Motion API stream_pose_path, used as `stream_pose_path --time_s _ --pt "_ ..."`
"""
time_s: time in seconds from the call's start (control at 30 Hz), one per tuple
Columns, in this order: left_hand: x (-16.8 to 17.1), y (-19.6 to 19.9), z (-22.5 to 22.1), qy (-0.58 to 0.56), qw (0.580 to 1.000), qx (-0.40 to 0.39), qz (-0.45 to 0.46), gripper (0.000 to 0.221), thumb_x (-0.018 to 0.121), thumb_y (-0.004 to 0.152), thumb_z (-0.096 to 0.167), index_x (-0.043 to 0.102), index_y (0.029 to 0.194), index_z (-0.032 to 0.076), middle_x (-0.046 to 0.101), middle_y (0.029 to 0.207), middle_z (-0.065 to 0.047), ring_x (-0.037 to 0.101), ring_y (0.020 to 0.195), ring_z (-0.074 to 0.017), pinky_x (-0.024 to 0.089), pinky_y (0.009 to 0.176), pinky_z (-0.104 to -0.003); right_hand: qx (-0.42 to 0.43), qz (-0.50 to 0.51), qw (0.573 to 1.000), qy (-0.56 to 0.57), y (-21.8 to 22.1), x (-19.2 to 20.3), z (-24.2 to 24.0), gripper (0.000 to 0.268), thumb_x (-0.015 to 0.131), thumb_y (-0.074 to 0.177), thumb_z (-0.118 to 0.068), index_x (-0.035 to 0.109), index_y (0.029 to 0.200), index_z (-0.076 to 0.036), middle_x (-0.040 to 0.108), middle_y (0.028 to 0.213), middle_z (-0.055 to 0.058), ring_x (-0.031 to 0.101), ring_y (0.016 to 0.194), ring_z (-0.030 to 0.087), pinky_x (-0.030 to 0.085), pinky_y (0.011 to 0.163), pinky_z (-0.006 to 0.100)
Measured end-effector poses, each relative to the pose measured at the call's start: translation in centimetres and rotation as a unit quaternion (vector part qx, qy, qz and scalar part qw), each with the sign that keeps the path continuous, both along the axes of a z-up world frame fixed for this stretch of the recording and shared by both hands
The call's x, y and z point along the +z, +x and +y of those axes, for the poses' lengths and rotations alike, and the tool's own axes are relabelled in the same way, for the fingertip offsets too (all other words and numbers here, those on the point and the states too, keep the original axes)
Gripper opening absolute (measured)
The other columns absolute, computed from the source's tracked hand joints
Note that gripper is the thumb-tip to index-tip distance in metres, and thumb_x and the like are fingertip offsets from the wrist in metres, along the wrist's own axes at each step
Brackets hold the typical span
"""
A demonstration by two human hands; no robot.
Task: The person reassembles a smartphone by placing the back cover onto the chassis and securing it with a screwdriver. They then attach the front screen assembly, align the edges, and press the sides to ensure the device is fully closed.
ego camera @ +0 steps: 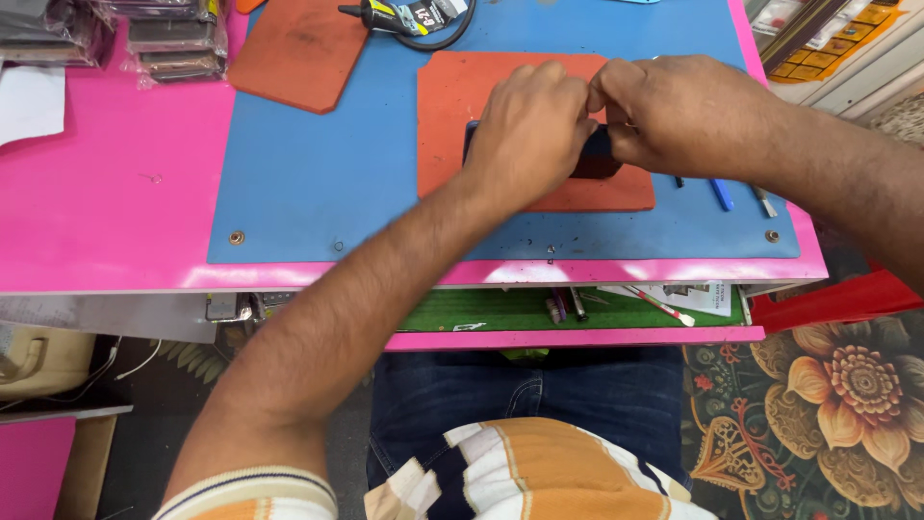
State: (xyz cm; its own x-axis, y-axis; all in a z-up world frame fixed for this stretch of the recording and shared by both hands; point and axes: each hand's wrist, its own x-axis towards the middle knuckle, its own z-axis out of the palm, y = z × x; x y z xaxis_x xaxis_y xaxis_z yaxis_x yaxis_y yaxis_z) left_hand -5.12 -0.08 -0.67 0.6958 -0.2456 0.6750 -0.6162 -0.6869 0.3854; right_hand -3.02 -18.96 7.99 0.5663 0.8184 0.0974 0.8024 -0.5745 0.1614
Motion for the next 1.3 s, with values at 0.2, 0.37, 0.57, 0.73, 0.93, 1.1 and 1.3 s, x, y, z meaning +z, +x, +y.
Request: stream_pose_path --time_s 0.2,0.37,0.57,0.73,0.93,1.1,1.3 --pt "-1.5 -2.8 -0.5 0.124 0.982 0.056 -0.128 0.008 0.064 0.087 0.008 0.063 0.094 0.004 0.055 0.096 -0.011 0.053 0.094 -0.0282 0.044 0.086 -0.044 -0.043 0.113 0.992 0.029 1.7 -0.5 0.1 0.036 0.076 0.082 -0.016 0.061 0.113 -0.005 0.072 0.082 0.008 0.072 0.074 0.028 0.057 0.067 0.041" --pt "-2.0 -3.1 -1.7 0.122 0.98 0.079 -0.136 0.009 0.062 0.09 0.005 0.06 0.099 0.006 0.053 0.096 -0.009 0.052 0.094 -0.025 0.044 0.09 -0.041 -0.079 0.146 0.986 0.011 2.5 -1.3 -1.4 0.039 0.078 0.084 -0.02 0.061 0.116 -0.006 0.074 0.084 0.009 0.073 0.076 0.027 0.058 0.069 0.04" --pt "-1.7 -3.3 -2.3 0.146 0.974 0.126 -0.123 0.014 0.064 0.086 0.007 0.06 0.1 0.005 0.053 0.096 -0.01 0.053 0.095 -0.0257 0.044 0.09 -0.041 -0.038 0.267 0.946 0.18 2.7 -2.1 -3.9 0.033 0.069 0.089 -0.005 0.065 0.121 -0.001 0.075 0.11 0.01 0.072 0.098 0.017 0.059 0.081 0.032" --pt "-1.5 -3.6 -2.4 0.129 0.975 0.123 -0.131 0.016 0.063 0.088 0.006 0.06 0.104 0.005 0.053 0.099 -0.01 0.053 0.098 -0.0258 0.044 0.094 -0.041 -0.089 0.378 0.881 0.272 2.7 -3.1 -5.6 0.026 0.064 0.098 -0.003 0.065 0.123 -0.001 0.075 0.112 0.007 0.071 0.098 0.01 0.06 0.086 0.026" --pt "-1.4 -3.7 -2.3 0.125 0.976 0.121 -0.128 0.018 0.061 0.09 0.007 0.06 0.107 0.003 0.055 0.104 -0.012 0.054 0.101 -0.0274 0.044 0.097 -0.042 -0.054 0.4 0.861 0.309 2.8 -4.2 -6.4 0.024 0.064 0.099 -0.003 0.066 0.123 0.0 0.075 0.112 0.007 0.07 0.099 0.009 0.059 0.088 0.025" --pt "-1.3 -3.7 -2.3 0.125 0.977 0.118 -0.127 0.019 0.061 0.09 0.007 0.06 0.108 0.002 0.055 0.106 -0.014 0.054 0.104 -0.0288 0.045 0.098 -0.044 -0.046 0.347 0.883 0.312 2.6 -5.0 -6.7 0.02 0.066 0.101 -0.006 0.068 0.12 0.0 0.076 0.106 0.007 0.07 0.095 0.009 0.058 0.086 0.025" --pt "-1.1 -3.4 -2.3 0.115 0.983 0.101 -0.1 0.012 0.061 0.093 0.006 0.06 0.105 0.003 0.053 0.103 -0.012 0.053 0.101 -0.028 0.045 0.095 -0.045 -0.049 0.27 0.93 0.244 2.6 -4.8 -6.5 0.028 0.065 0.101 -0.012 0.066 0.128 -0.005 0.077 0.103 0.006 0.075 0.09 0.011 0.06 0.083 0.026"
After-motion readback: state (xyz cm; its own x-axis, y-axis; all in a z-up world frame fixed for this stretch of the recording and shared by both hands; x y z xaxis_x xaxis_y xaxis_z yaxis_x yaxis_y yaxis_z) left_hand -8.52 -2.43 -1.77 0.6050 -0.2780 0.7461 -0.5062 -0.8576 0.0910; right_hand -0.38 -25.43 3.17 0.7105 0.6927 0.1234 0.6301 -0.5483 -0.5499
